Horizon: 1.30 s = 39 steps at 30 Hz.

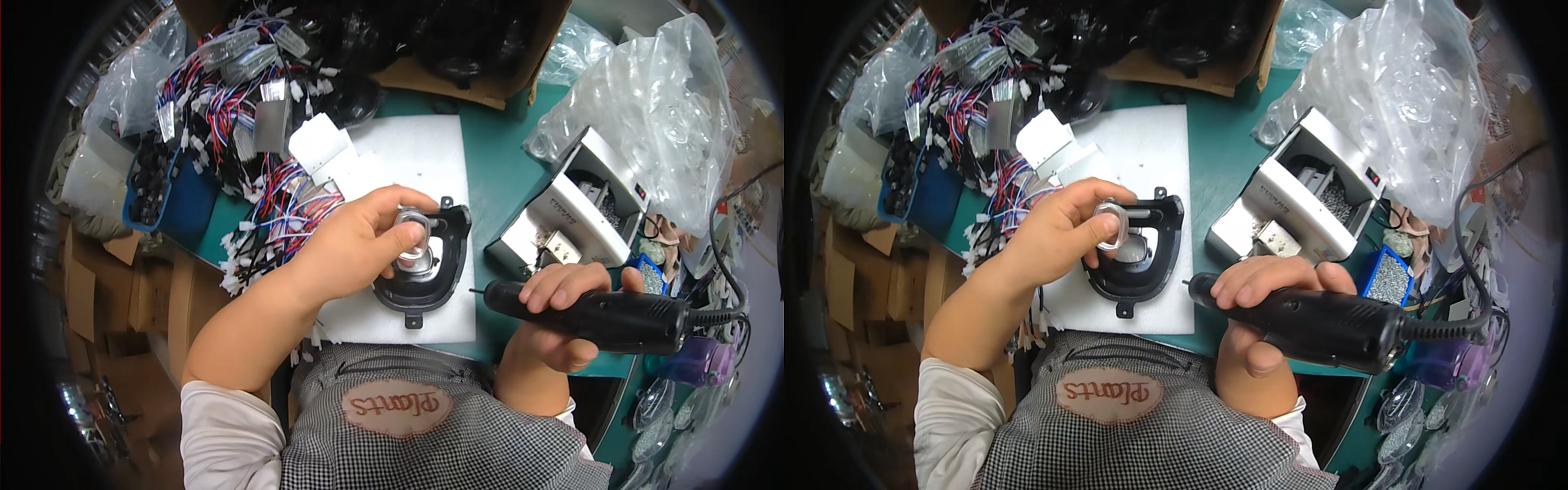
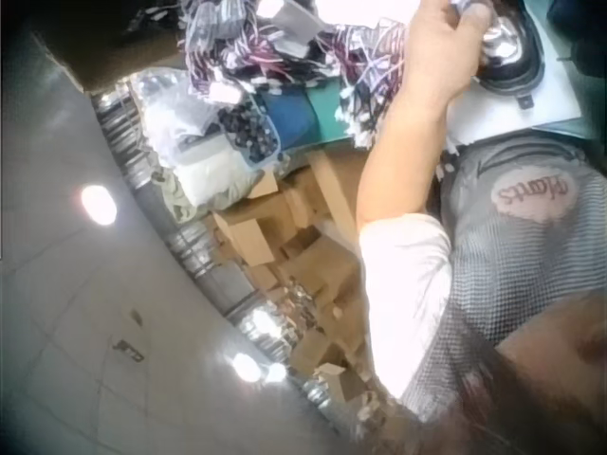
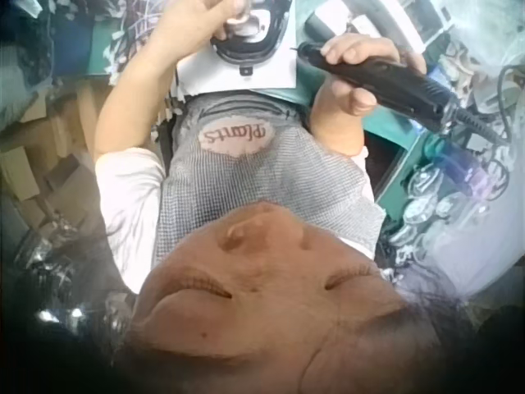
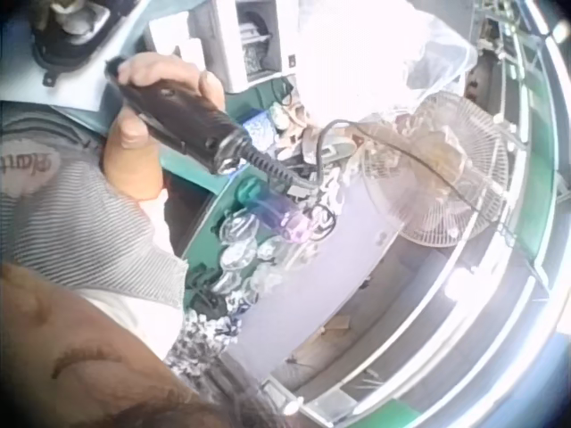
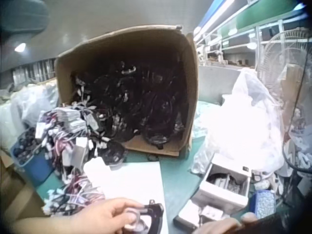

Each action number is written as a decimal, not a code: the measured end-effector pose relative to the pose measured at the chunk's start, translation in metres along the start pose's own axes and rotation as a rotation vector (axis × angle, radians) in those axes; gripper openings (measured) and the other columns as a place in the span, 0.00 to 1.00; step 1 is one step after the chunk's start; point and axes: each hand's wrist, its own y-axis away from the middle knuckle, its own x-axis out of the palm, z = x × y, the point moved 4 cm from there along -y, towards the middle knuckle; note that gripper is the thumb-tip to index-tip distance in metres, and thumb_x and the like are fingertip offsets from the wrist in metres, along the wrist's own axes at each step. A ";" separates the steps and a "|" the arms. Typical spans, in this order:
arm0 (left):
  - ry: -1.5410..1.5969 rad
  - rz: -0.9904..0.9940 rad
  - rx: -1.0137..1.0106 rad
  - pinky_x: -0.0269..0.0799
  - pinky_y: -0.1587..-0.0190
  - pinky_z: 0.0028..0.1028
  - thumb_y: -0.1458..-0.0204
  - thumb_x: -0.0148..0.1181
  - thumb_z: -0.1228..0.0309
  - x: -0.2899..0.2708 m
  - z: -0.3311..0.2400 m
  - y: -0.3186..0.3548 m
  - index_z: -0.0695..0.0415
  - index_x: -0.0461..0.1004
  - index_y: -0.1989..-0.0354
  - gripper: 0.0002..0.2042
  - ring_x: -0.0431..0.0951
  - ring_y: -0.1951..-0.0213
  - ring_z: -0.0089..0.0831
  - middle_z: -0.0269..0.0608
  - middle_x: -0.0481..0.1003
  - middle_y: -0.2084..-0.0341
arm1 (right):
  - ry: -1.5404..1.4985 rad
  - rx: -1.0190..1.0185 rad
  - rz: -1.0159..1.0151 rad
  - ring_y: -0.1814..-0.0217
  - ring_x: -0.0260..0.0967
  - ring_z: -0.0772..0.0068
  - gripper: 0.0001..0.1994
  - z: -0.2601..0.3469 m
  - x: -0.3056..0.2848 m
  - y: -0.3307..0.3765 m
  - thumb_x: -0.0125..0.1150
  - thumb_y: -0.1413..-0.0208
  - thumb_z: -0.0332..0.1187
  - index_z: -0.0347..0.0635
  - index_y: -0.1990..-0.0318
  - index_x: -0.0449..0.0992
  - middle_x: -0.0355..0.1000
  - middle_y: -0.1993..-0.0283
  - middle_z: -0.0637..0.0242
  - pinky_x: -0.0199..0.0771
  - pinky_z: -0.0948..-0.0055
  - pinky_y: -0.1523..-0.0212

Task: The person assembles a plastic housing with wiring by securing a plastic cover with screws using an electric screwdriver.

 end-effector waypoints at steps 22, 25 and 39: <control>-1.216 -0.449 0.655 0.60 0.58 0.37 0.64 0.70 0.71 0.019 0.031 0.006 0.53 0.74 0.76 0.09 0.72 0.61 0.37 0.33 0.73 0.72 | 0.038 -0.001 0.185 0.74 0.68 0.67 0.43 -0.003 -0.001 0.002 0.62 0.46 0.53 0.43 0.31 0.47 0.65 0.66 0.59 0.75 0.67 0.73; -1.168 -0.441 0.647 0.61 0.55 0.39 0.64 0.70 0.69 0.019 0.028 0.017 0.53 0.78 0.69 0.11 0.72 0.58 0.38 0.33 0.74 0.68 | 0.032 0.005 0.201 0.75 0.67 0.67 0.43 -0.003 -0.003 0.001 0.63 0.46 0.53 0.43 0.31 0.47 0.65 0.66 0.59 0.75 0.67 0.73; -1.289 -0.436 0.770 0.65 0.49 0.40 0.58 0.68 0.67 -0.005 -0.034 -0.015 0.53 0.79 0.57 0.17 0.72 0.49 0.43 0.38 0.77 0.57 | -0.022 0.080 0.057 0.74 0.72 0.59 0.40 0.001 0.002 0.001 0.69 0.50 0.30 0.46 0.33 0.51 0.71 0.70 0.55 0.77 0.61 0.73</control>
